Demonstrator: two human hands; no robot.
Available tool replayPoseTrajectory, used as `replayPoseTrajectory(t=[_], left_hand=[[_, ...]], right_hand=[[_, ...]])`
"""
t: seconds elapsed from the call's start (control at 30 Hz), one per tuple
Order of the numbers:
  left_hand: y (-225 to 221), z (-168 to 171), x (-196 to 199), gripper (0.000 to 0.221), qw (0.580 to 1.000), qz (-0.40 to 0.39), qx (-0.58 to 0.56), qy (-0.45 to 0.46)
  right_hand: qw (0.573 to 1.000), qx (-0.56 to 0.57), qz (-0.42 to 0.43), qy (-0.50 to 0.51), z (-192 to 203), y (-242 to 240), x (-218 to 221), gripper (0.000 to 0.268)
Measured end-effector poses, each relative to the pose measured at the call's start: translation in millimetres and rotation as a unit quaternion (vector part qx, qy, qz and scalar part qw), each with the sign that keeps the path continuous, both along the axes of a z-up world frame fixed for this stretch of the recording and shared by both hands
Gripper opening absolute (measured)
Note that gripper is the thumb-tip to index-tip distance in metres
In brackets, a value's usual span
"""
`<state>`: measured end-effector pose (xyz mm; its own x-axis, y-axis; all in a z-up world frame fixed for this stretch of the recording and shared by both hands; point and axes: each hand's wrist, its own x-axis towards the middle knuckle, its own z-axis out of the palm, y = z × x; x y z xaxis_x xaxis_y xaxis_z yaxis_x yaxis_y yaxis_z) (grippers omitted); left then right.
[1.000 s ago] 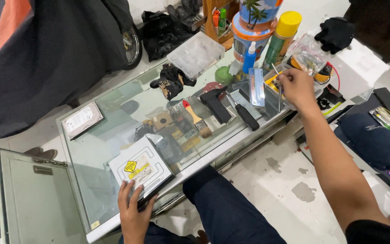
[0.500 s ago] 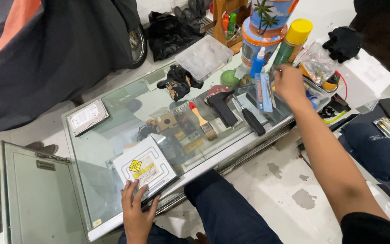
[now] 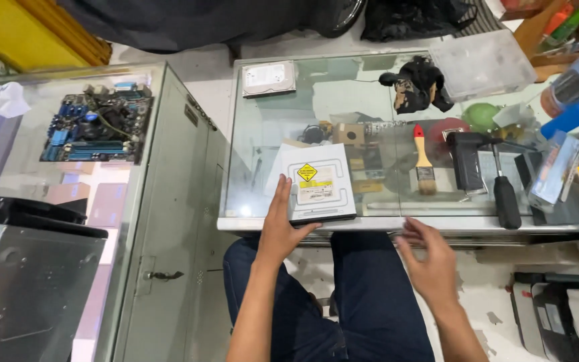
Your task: Cleaning and preparing a hard drive and DVD drive for circuit testing using a brush, heat gun, and multimeter.
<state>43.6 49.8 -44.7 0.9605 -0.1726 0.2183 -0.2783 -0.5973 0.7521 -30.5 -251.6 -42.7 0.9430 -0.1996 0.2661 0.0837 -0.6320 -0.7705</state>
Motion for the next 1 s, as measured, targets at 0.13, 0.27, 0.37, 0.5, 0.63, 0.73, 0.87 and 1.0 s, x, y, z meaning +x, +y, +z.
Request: replayPoseTrajectory(t=[0.13,0.27,0.37,0.5,0.63,0.73,0.87,1.0], left_hand=[[-6.3,20.6,-2.9,0.123,0.997,0.053,-0.051,0.024],[-0.6,17.1,-0.1,0.118,0.996,0.046,-0.072,0.028],[2.5,-0.6,0.2,0.118,0.997,0.046,-0.056,0.007],[3.2,-7.9,6.4,0.111,0.999,0.019,-0.028,-0.004],[3.0,-5.7,13.3,0.106,0.998,0.013,-0.047,0.027],[10.1,7.7,11.7,0.103,0.995,-0.007,-0.069,0.064],[22.6,28.7,8.3,0.101,0.985,-0.005,-0.14,0.105],[19.5,26.6,-1.6,0.078,0.955,0.063,-0.274,0.098]], right_hand=[[0.996,0.04,0.084,0.013,12.5,65.7,27.2,0.062],[0.991,0.06,0.091,0.083,17.9,95.3,45.7,0.074],[0.987,0.091,0.04,0.124,23.7,109.2,49.1,0.064],[0.986,0.068,-0.006,0.151,4.8,109.4,62.8,0.066],[0.965,0.159,-0.064,0.201,6.6,117.2,78.8,0.069],[0.959,0.118,-0.073,0.246,20.5,125.3,85.6,0.067],[0.963,0.177,-0.061,0.194,-2.1,123.8,83.2,0.053],[0.935,0.336,-0.035,0.103,-17.7,126.9,82.8,0.047]])
